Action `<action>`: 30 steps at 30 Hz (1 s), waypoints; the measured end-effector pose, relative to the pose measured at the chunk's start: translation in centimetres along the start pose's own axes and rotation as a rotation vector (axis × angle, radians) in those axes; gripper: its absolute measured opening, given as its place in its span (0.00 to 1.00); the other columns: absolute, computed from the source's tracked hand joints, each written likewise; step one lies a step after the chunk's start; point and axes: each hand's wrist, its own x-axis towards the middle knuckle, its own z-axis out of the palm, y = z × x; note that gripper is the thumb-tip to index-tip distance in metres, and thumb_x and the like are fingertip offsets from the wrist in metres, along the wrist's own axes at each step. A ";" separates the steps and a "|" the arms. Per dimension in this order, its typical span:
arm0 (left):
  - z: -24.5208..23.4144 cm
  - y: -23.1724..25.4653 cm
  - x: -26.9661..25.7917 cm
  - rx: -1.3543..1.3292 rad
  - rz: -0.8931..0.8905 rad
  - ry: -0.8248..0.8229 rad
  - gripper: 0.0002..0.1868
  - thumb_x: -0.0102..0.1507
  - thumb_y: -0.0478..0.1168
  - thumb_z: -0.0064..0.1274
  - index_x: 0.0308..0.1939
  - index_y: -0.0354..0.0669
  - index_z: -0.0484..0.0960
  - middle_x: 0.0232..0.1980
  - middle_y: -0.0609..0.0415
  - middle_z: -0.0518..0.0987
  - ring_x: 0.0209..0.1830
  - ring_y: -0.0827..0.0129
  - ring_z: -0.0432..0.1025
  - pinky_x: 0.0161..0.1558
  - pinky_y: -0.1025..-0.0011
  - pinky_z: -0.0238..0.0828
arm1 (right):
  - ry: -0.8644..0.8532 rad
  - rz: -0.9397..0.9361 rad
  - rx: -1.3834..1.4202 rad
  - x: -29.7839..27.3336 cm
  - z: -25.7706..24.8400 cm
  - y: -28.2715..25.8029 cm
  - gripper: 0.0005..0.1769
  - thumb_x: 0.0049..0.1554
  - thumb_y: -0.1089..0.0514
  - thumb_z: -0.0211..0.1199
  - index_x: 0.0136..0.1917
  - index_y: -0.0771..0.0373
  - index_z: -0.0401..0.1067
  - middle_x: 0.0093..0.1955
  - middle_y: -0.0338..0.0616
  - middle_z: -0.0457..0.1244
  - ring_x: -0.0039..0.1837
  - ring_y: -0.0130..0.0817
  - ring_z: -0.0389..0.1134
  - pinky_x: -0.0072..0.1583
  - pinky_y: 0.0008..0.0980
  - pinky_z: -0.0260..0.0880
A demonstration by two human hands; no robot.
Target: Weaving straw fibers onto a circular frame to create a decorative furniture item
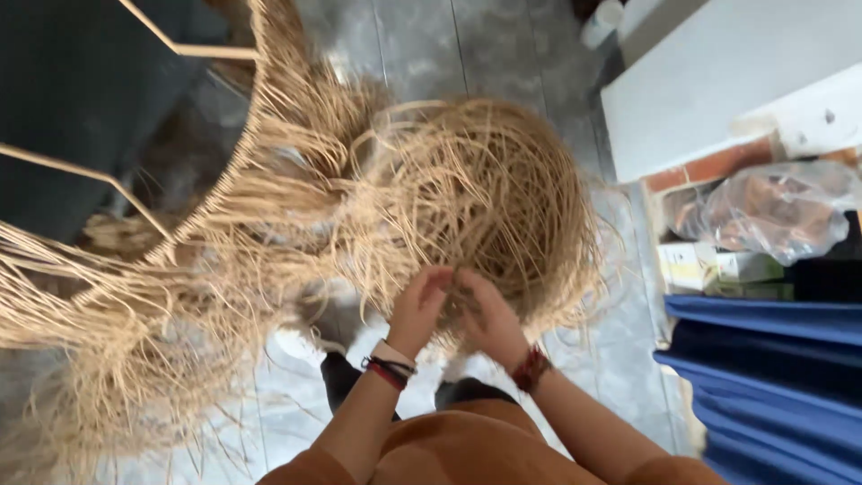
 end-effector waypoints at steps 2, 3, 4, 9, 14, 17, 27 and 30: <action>2.4 -2.0 -0.2 -0.234 -0.042 0.097 0.21 0.64 0.25 0.42 0.59 0.39 0.78 0.58 0.40 0.80 0.62 0.50 0.72 0.64 0.53 0.66 | 0.033 0.148 0.086 -2.1 -0.8 6.6 0.37 0.57 0.67 0.57 0.78 0.61 0.54 0.76 0.57 0.54 0.75 0.57 0.57 0.70 0.51 0.62; 3.1 -1.9 -0.4 -0.229 -0.042 0.105 0.21 0.64 0.25 0.42 0.59 0.39 0.78 0.58 0.40 0.80 0.62 0.50 0.72 0.64 0.53 0.66 | 0.028 0.143 0.093 -2.1 -1.4 8.1 0.37 0.57 0.67 0.57 0.78 0.61 0.54 0.76 0.57 0.54 0.75 0.57 0.57 0.70 0.51 0.62; 3.8 -1.7 -0.5 -0.382 -0.172 0.151 0.21 0.65 0.26 0.40 0.61 0.40 0.76 0.60 0.41 0.78 0.62 0.52 0.73 0.62 0.59 0.68 | 0.023 0.347 0.215 -2.0 -1.8 9.5 0.36 0.59 0.69 0.54 0.79 0.61 0.54 0.78 0.57 0.52 0.76 0.57 0.56 0.71 0.53 0.63; 5.4 0.4 -0.8 -0.630 -0.454 0.307 0.24 0.67 0.28 0.35 0.67 0.37 0.71 0.64 0.34 0.74 0.60 0.48 0.75 0.60 0.62 0.72 | 0.044 0.738 0.593 0.0 1.0 19.8 0.35 0.63 0.69 0.51 0.82 0.59 0.51 0.81 0.59 0.47 0.79 0.56 0.51 0.73 0.53 0.61; 7.4 -2.9 -0.2 -0.735 -0.437 0.372 0.24 0.65 0.30 0.37 0.66 0.34 0.69 0.62 0.40 0.74 0.58 0.54 0.76 0.56 0.69 0.72 | 0.026 0.913 0.699 4.1 4.5 24.0 0.36 0.62 0.58 0.61 0.80 0.54 0.54 0.81 0.56 0.50 0.79 0.54 0.54 0.71 0.61 0.61; 7.8 -3.2 -1.1 -0.724 -0.497 0.364 0.23 0.65 0.33 0.38 0.65 0.36 0.73 0.59 0.36 0.77 0.52 0.51 0.79 0.49 0.69 0.76 | -0.037 0.943 0.682 6.6 6.9 25.9 0.42 0.57 0.55 0.68 0.80 0.53 0.55 0.82 0.59 0.47 0.80 0.62 0.50 0.71 0.69 0.55; 11.9 -0.7 -3.1 -0.877 -0.975 -0.125 0.39 0.65 0.67 0.33 0.68 0.44 0.74 0.64 0.45 0.80 0.64 0.55 0.70 0.55 0.54 0.67 | 0.310 0.993 1.217 5.5 -6.0 5.7 0.09 0.64 0.64 0.53 0.58 0.67 0.68 0.47 0.42 0.62 0.49 0.30 0.64 0.68 0.45 0.67; 13.3 3.5 -0.5 -1.037 -0.778 -0.255 0.46 0.61 0.75 0.30 0.72 0.51 0.71 0.71 0.49 0.73 0.68 0.54 0.66 0.64 0.50 0.63 | 0.201 0.730 1.202 0.4 -9.0 3.6 0.08 0.65 0.66 0.52 0.56 0.65 0.70 0.38 0.45 0.63 0.35 0.35 0.64 0.39 0.31 0.67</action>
